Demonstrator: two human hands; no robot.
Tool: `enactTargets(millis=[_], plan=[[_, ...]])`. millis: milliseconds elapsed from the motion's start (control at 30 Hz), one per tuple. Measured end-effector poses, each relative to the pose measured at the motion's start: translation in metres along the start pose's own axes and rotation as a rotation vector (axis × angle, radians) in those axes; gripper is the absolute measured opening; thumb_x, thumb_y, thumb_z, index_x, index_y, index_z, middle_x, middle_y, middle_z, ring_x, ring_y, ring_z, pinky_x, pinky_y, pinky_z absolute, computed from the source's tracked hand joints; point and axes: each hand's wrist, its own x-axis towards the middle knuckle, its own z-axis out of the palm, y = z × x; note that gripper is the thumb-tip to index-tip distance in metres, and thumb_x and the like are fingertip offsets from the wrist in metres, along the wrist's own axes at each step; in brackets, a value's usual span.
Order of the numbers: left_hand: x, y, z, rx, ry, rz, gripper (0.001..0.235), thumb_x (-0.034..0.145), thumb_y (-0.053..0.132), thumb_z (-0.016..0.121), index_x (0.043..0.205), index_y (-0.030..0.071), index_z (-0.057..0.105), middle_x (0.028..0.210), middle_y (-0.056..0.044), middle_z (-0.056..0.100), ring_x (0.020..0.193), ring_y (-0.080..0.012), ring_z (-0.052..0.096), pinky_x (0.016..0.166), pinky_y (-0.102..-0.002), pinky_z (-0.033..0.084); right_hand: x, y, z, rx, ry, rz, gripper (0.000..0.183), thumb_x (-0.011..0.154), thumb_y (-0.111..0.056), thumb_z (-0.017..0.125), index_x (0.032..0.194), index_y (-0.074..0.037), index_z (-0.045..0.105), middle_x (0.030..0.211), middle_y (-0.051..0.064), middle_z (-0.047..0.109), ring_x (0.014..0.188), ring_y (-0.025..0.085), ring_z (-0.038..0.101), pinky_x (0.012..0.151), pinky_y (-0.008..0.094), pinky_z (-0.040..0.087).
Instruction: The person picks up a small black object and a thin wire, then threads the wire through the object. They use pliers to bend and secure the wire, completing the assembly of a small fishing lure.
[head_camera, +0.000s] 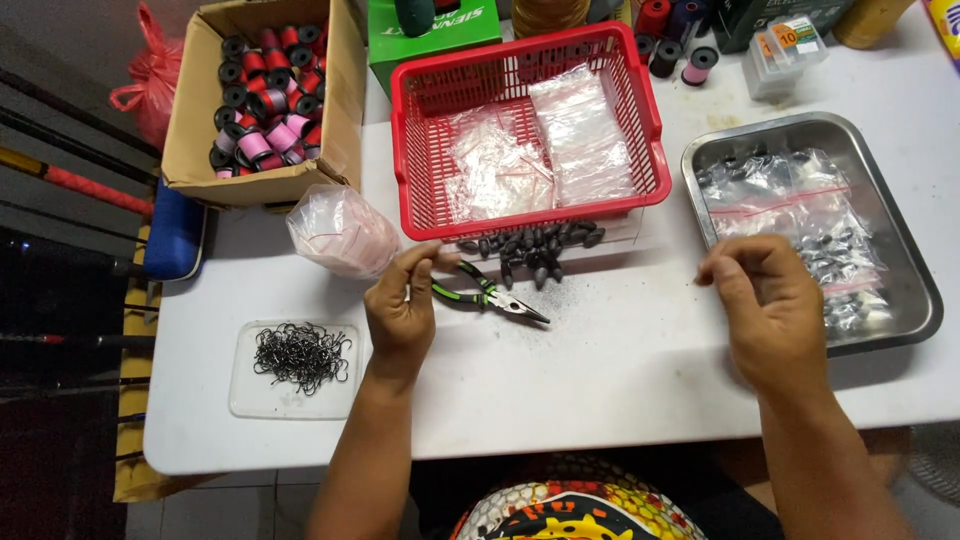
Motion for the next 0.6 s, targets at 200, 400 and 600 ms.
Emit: enactTargets(millis=[200, 400, 600], plan=[[-0.001, -0.003, 0.007, -0.043, 0.054, -0.07, 0.016, 0.09, 0.006, 0.052, 0.106, 0.002, 0.053, 0.095, -0.008, 0.065, 0.082, -0.0173, 0.065, 0.077, -0.026, 0.055, 0.016, -0.005, 0.012, -0.014, 0.105, -0.081, 0.019, 0.093, 0.008, 0.042, 0.109, -0.002, 0.037, 0.097, 0.013, 0.047, 0.083, 0.018, 0.048, 0.078, 0.026, 0.044], [-0.007, 0.0, 0.024, -0.248, 0.08, -0.309, 0.014, 0.087, 0.008, 0.055, 0.098, 0.0, 0.059, 0.076, -0.011, 0.067, 0.058, -0.0141, 0.063, 0.056, -0.025, 0.054, 0.049, -0.002, 0.026, 0.013, 0.096, -0.205, 0.015, 0.094, 0.005, 0.046, 0.109, 0.007, 0.044, 0.092, 0.015, 0.047, 0.083, 0.02, 0.05, 0.077, 0.032, 0.046], [-0.007, -0.008, 0.024, -0.17, 0.082, -0.272, 0.009, 0.086, 0.009, 0.057, 0.091, 0.001, 0.057, 0.074, -0.012, 0.068, 0.057, -0.0154, 0.065, 0.054, -0.025, 0.054, 0.078, -0.01, 0.049, -0.054, 0.193, -0.413, 0.011, 0.097, 0.002, 0.044, 0.104, 0.009, 0.048, 0.09, 0.018, 0.045, 0.079, 0.024, 0.049, 0.074, 0.035, 0.044]])
